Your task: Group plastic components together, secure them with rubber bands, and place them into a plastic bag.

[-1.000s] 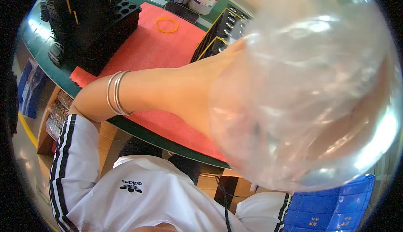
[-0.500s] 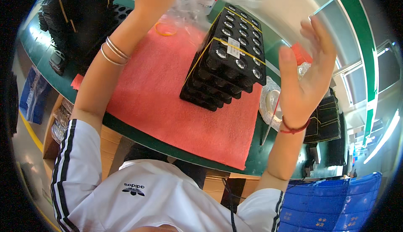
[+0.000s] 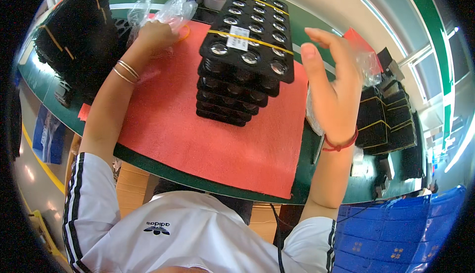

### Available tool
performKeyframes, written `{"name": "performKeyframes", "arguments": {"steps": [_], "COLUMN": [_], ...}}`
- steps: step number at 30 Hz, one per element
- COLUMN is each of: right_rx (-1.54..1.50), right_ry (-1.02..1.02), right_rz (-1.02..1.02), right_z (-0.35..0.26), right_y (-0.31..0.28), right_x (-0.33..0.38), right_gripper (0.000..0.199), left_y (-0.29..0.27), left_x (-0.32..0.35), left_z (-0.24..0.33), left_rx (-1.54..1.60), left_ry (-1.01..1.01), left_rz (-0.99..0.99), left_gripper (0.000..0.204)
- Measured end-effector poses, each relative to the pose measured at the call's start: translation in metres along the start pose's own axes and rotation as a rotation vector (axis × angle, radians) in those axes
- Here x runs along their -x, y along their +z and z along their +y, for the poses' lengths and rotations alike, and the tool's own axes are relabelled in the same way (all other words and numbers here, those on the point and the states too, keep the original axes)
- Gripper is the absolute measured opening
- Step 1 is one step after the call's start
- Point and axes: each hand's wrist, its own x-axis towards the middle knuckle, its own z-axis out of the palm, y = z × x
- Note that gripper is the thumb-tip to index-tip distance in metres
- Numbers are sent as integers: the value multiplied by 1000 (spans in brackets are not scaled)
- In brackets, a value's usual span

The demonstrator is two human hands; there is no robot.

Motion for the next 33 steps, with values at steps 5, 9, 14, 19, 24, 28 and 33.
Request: {"name": "performKeyframes", "arguments": {"steps": [5, 9, 14, 19, 24, 28, 33], "right_rx": [-34, -32, -162, -152, 94, 382, 281], "right_ry": [154, 219, 219, 280, 242, 86, 141], "right_rz": [-132, -182, -288, -419, -613, -707, -754], "right_z": [11, 14, 17, 35, 49, 47, 46], "right_y": [-11, -21, -17, -1, 6, 16, 15], "right_x": [1, 4, 13, 55, 91, 112, 105], "right_gripper": [44, 52, 53, 61, 86, 113, 129], "left_y": [-8, -49, -24, 54, 13, 12, 20], "left_x": [22, 44, 5, -35, 20, 28, 37], "left_z": [26, 60, 36, 68, 114, 119, 119], "left_rx": [-265, -41, 302, 1807, 2112, 2252, 2341], "left_ry": [-42, 154, 592, 164, 106, 218, 245], "left_rz": [795, 1101, 884, 3, -399, -511, -501], "left_gripper": [54, 31, 33, 70, 68, 66, 63]}}
